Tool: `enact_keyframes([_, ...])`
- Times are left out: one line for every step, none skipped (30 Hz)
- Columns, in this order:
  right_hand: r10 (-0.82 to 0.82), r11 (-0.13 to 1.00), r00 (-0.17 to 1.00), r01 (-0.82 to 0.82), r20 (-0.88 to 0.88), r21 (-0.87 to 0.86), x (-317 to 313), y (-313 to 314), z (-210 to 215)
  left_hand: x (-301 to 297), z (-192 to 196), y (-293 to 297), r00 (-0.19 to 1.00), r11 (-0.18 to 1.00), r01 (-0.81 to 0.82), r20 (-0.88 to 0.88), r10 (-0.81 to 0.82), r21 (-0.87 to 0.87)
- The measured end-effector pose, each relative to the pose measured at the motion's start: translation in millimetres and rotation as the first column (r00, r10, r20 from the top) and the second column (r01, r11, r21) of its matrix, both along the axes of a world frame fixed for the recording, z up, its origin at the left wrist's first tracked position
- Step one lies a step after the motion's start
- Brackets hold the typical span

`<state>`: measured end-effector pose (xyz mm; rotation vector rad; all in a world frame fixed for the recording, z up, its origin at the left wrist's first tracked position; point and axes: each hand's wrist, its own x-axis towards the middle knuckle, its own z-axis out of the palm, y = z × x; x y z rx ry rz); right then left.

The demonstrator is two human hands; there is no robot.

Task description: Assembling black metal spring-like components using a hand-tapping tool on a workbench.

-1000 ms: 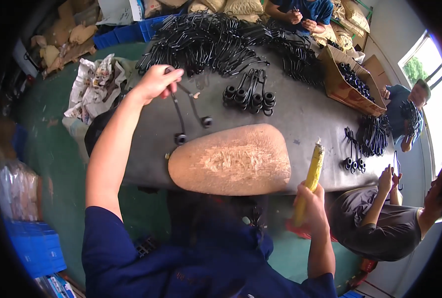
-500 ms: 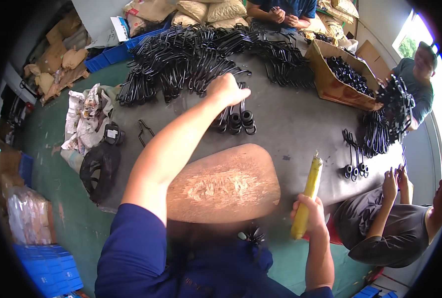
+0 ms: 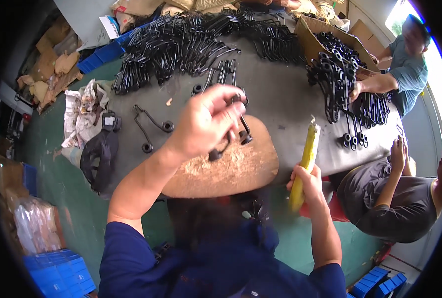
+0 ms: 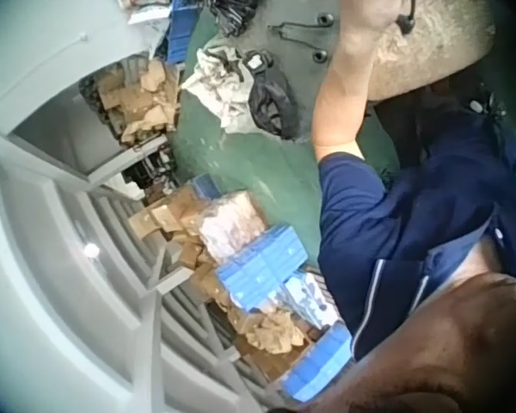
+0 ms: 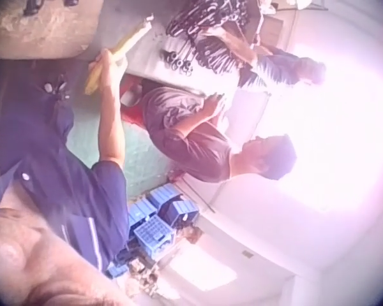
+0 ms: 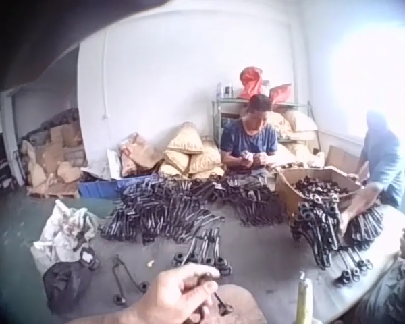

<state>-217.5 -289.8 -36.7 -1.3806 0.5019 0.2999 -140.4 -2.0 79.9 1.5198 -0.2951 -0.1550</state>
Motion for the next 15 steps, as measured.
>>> enact_keyframes([0.026, 0.997, 0.997, -0.021, 0.073, -0.073, -4, 0, -3, -11, -12, -3, 0.994, 0.998, 0.011, 0.106, -0.017, 0.057])
enact_keyframes([0.062, 0.989, 0.987, -0.041, 0.146, -0.143, -7, 3, -4, -19, -21, -2, 0.976, 0.995, 0.038, 0.212, -0.058, 0.096])
enact_keyframes([0.057, 0.991, 0.984, -0.035, 0.167, -0.128, -10, 11, 8, -25, -25, 4, 0.984, 0.981, 0.09, 0.139, -0.115, 0.172])
enact_keyframes([0.061, 0.991, 0.985, -0.04, 0.161, -0.129, -15, 20, 26, -30, -28, 10, 0.984, 0.959, 0.149, 0.061, -0.168, 0.242])
enact_keyframes([0.085, 0.988, 0.967, -0.05, 0.242, -0.145, -22, 33, 50, -32, -33, 15, 0.992, 0.965, 0.127, -0.01, -0.128, 0.229])
enact_keyframes([0.11, 0.985, 0.941, -0.062, 0.319, -0.159, -32, 45, 72, -29, -44, 24, 0.987, 0.944, 0.044, 0.135, -0.093, 0.327])
enact_keyframes([0.16, 0.975, 0.883, -0.071, 0.442, -0.211, -43, 55, 98, -29, -44, 31, 0.986, 0.952, 0.063, 0.129, -0.106, 0.298])
enact_keyframes([0.207, 0.963, 0.804, -0.065, 0.557, -0.263, -52, 63, 115, -28, -41, 34, 0.983, 0.959, 0.088, 0.13, -0.127, 0.269])
enact_keyframes([0.073, 0.997, 0.667, -0.021, 0.742, -0.079, -60, 77, 118, -31, -36, 34, 0.986, 0.943, 0.082, 0.109, -0.123, 0.322])
enact_keyframes([0.15, 0.988, 0.487, -0.046, 0.861, -0.146, -59, 77, 108, -33, -40, 35, 0.987, 0.947, 0.076, 0.109, -0.115, 0.313])
enact_keyframes([0.175, 0.981, 0.47, -0.006, 0.865, -0.196, -63, 87, 102, -32, -42, 36, 0.981, 0.942, 0.07, 0.151, -0.126, 0.329])
enact_keyframes([0.201, 0.97, 0.451, 0.035, 0.869, -0.242, -68, 97, 92, -29, -46, 37, 0.972, 0.936, 0.061, 0.194, -0.135, 0.346])
enact_keyframes([0.372, 0.897, 0.629, -0.055, 0.682, -0.439, -72, 98, 61, -25, -52, 38, 0.978, 0.96, 0.065, 0.174, -0.115, 0.271])
enact_keyframes([0.499, 0.788, 0.754, -0.19, 0.428, -0.585, -71, 96, 27, -24, -50, 36, 0.977, 0.963, 0.053, 0.184, -0.104, 0.263])
enact_keyframes([0.483, 0.827, 0.858, -0.381, 0.174, -0.414, -66, 96, 11, -23, -48, 33, 0.974, 0.944, 0.041, 0.196, -0.11, 0.327])
